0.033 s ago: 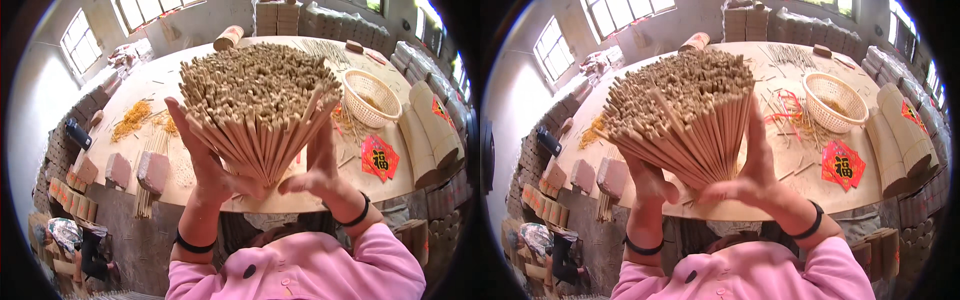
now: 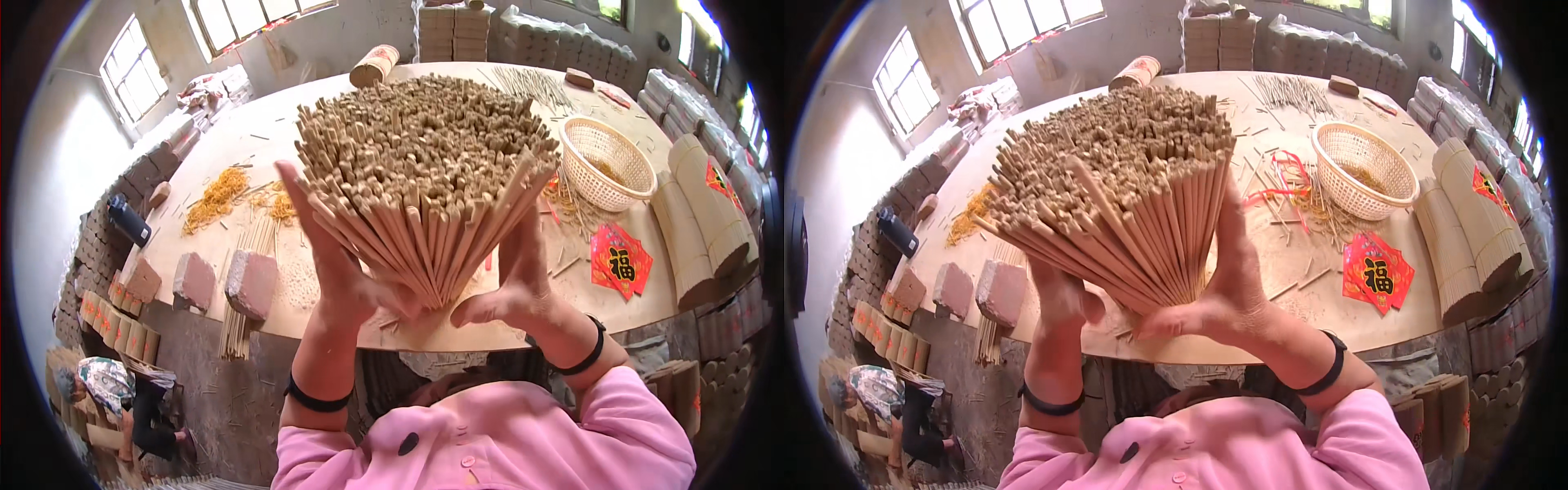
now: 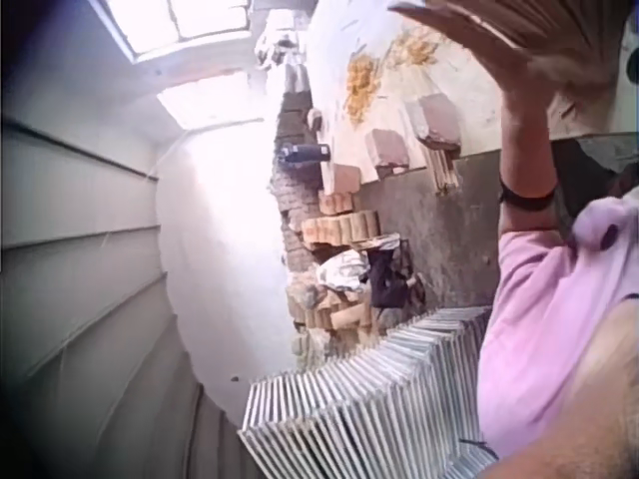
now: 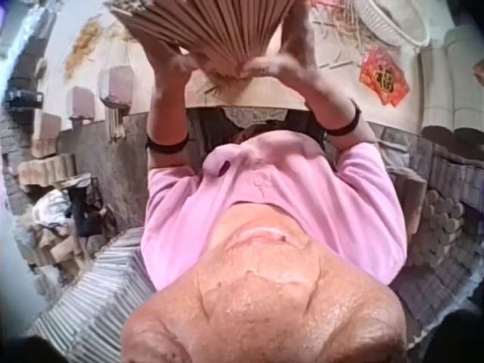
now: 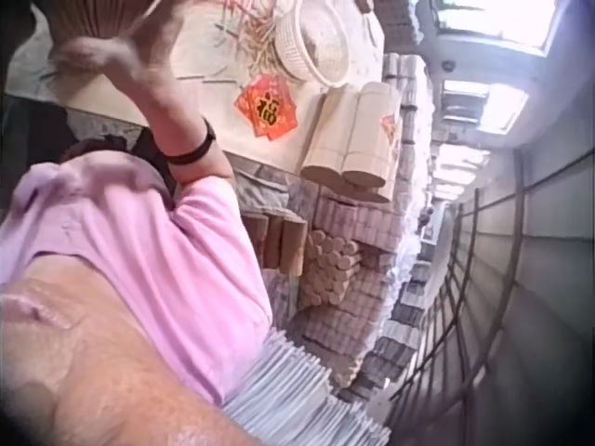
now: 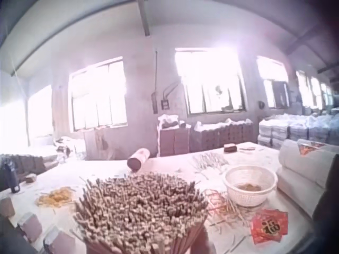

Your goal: Bundle bamboo sticks together using rubber bands and apply a decorative 'Fu' label.

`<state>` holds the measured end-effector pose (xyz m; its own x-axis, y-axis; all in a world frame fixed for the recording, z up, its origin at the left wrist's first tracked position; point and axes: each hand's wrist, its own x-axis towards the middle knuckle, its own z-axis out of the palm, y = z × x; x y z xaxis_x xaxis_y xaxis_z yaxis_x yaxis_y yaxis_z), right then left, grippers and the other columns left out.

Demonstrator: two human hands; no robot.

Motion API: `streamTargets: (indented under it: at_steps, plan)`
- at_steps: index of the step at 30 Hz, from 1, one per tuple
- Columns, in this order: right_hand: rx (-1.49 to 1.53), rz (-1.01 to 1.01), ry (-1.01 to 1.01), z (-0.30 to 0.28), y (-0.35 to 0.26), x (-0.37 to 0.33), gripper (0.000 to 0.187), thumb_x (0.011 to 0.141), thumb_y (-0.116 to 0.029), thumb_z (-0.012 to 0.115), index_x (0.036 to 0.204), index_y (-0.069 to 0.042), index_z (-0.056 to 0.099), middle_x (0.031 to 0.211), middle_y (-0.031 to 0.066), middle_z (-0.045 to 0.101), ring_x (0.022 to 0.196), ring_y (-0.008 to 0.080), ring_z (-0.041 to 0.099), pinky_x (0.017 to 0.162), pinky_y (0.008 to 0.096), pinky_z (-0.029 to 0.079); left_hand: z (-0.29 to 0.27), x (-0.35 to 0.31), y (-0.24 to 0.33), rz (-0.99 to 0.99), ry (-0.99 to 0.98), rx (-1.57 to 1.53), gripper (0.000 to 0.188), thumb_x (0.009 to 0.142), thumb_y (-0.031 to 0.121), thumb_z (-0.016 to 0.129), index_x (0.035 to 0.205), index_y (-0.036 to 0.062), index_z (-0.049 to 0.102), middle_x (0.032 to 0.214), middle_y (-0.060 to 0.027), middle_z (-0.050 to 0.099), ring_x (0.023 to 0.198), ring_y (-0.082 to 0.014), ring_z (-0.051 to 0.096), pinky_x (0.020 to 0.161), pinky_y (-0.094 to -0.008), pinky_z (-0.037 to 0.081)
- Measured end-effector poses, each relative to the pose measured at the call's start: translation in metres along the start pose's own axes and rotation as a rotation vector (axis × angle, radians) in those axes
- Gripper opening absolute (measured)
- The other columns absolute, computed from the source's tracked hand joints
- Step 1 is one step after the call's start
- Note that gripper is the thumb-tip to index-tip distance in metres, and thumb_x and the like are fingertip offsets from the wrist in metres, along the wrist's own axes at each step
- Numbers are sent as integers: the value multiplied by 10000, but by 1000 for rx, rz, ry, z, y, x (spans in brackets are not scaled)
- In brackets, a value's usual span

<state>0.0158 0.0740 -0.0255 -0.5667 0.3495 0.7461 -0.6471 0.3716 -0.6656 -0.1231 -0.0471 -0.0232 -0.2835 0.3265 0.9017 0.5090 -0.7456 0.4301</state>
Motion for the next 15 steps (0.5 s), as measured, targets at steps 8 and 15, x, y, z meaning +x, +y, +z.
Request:
streamTargets:
  at_steps: [8,15]
  plan:
    - [164,299,-174,-15,-20,48,1152,444,-239,951,1367,-43,292,1174,82,528,1179,230,478,1027,424,375,10,23,17,-530,114,-249,1579,371,591,862,1486,101,-144,1516,-210,166,1376,-312,273,1101,-450,285]
    - [130,135,-11,-2,24,-3,1335,435,-125,947,1459,-87,92,1385,93,411,1263,235,437,1081,424,344,-20,8,-41,-355,-109,-336,1492,434,537,875,1494,64,-64,1522,-139,215,1380,-252,267,1117,-445,274]
